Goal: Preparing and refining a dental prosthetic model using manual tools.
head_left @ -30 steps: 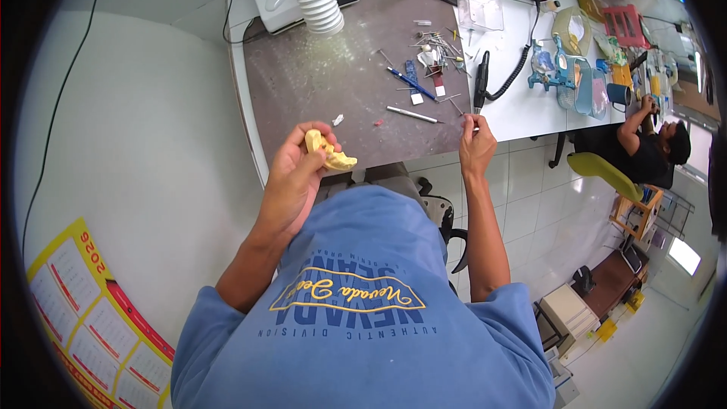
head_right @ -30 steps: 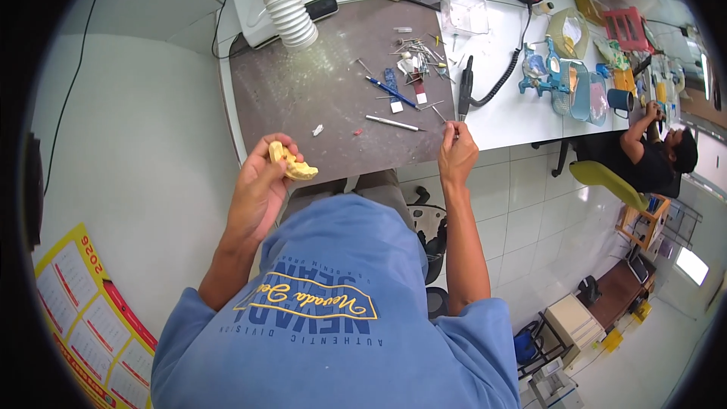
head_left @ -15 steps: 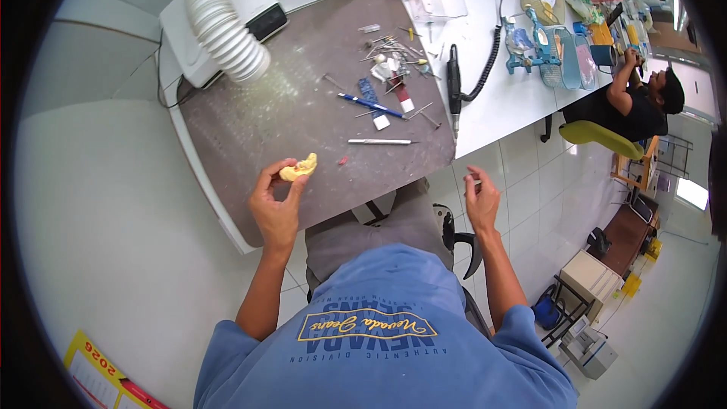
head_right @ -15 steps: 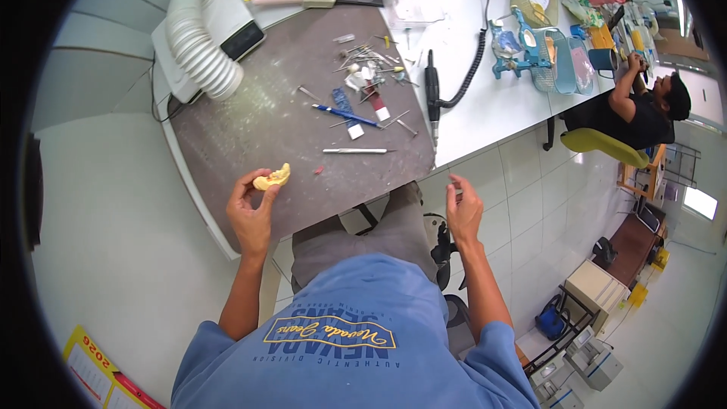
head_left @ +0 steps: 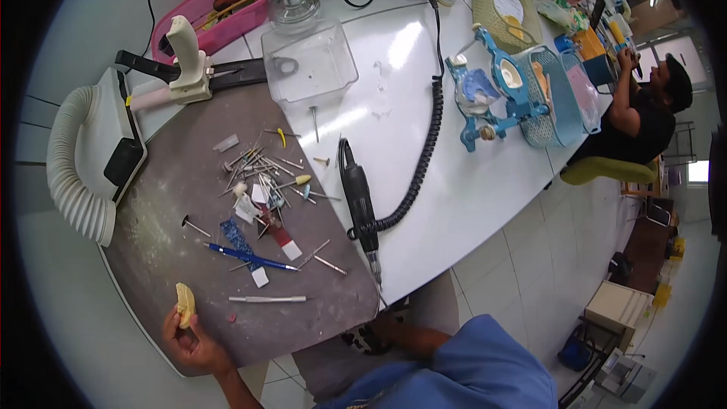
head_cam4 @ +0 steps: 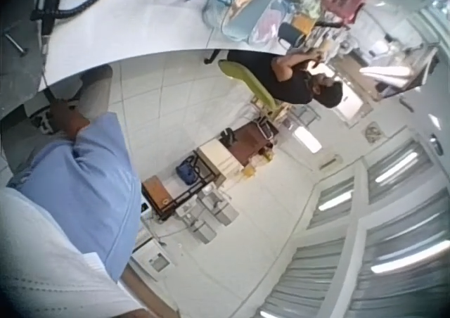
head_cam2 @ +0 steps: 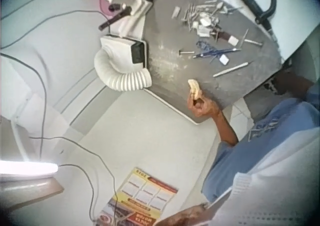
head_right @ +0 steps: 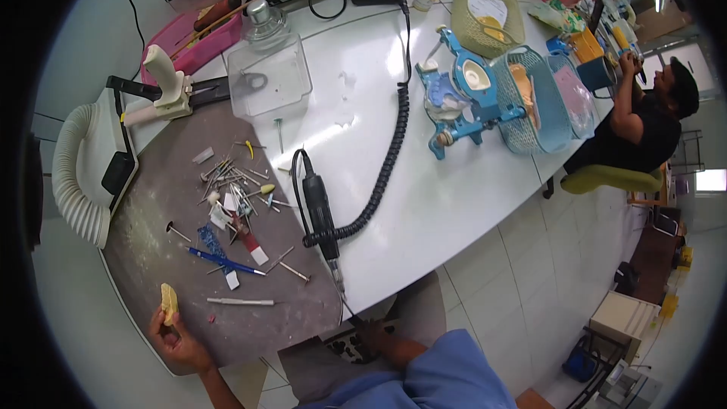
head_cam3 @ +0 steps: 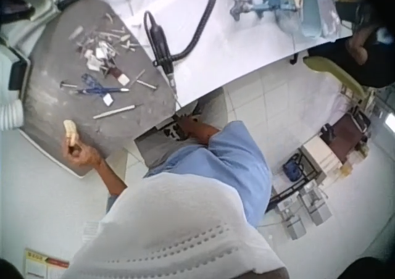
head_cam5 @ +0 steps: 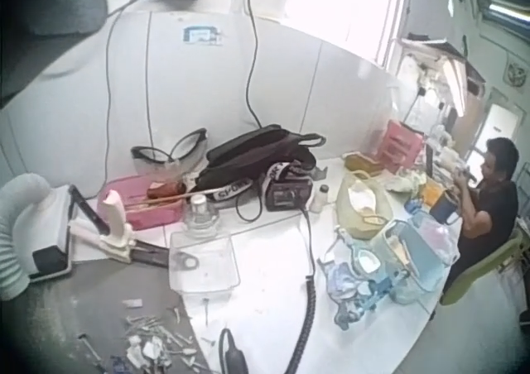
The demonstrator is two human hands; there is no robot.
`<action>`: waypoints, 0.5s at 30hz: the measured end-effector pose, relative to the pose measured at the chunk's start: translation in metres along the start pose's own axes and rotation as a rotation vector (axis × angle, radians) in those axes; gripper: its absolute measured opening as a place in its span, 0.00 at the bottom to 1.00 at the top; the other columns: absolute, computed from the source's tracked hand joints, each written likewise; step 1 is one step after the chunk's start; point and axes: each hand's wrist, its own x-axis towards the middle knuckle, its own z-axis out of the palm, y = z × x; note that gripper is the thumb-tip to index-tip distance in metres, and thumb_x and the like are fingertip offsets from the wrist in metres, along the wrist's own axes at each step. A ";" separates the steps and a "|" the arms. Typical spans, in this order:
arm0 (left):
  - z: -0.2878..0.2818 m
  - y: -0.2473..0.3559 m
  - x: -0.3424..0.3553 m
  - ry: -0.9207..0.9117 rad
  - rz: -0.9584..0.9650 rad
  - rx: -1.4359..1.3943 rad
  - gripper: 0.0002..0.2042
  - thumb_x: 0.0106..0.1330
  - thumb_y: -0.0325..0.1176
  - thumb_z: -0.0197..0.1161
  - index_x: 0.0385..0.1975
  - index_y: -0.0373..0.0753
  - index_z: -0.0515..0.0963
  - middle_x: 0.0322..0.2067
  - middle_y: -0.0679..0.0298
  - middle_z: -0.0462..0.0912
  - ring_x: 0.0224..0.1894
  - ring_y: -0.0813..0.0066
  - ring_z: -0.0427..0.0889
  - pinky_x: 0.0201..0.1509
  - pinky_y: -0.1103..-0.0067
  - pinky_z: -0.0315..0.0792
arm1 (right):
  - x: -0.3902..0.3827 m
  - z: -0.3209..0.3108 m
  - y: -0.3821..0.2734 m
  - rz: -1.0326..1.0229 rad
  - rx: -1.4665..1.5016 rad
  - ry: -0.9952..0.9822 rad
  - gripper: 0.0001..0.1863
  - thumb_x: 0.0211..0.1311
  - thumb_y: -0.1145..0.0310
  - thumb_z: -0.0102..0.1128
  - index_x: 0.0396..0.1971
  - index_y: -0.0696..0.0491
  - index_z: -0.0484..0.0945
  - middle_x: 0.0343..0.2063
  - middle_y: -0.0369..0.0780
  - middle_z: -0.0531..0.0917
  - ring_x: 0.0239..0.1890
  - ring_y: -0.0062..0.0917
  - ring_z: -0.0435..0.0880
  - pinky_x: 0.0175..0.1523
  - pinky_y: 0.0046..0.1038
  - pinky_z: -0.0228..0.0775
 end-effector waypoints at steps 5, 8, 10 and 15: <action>-0.001 -0.003 -0.006 0.058 -0.063 0.149 0.13 0.63 0.21 0.63 0.47 0.31 0.73 0.45 0.54 0.77 0.50 0.64 0.77 0.57 0.72 0.71 | 0.050 -0.018 0.042 -0.103 0.005 -0.057 0.44 0.39 0.49 0.74 0.60 0.49 0.71 0.60 0.50 0.71 0.64 0.41 0.68 0.62 0.40 0.67; 0.001 -0.002 -0.006 0.043 -0.016 0.175 0.12 0.61 0.22 0.65 0.44 0.30 0.75 0.44 0.55 0.77 0.48 0.66 0.77 0.56 0.73 0.71 | 0.086 -0.028 0.067 -0.155 0.120 0.002 0.43 0.38 0.49 0.74 0.59 0.49 0.72 0.58 0.49 0.72 0.63 0.41 0.70 0.62 0.40 0.67; 0.002 -0.002 -0.007 0.056 -0.017 0.153 0.12 0.60 0.23 0.66 0.43 0.30 0.76 0.44 0.56 0.78 0.48 0.67 0.77 0.56 0.73 0.71 | 0.102 -0.028 0.078 -0.189 0.169 0.026 0.43 0.38 0.49 0.74 0.59 0.49 0.72 0.58 0.48 0.73 0.62 0.41 0.70 0.62 0.40 0.67; 0.000 -0.003 -0.012 0.107 -0.017 0.187 0.15 0.56 0.21 0.70 0.42 0.31 0.76 0.41 0.58 0.78 0.45 0.68 0.78 0.55 0.74 0.71 | 0.114 -0.010 0.083 -0.294 0.262 0.017 0.43 0.37 0.49 0.75 0.58 0.48 0.73 0.55 0.47 0.75 0.60 0.41 0.72 0.61 0.39 0.67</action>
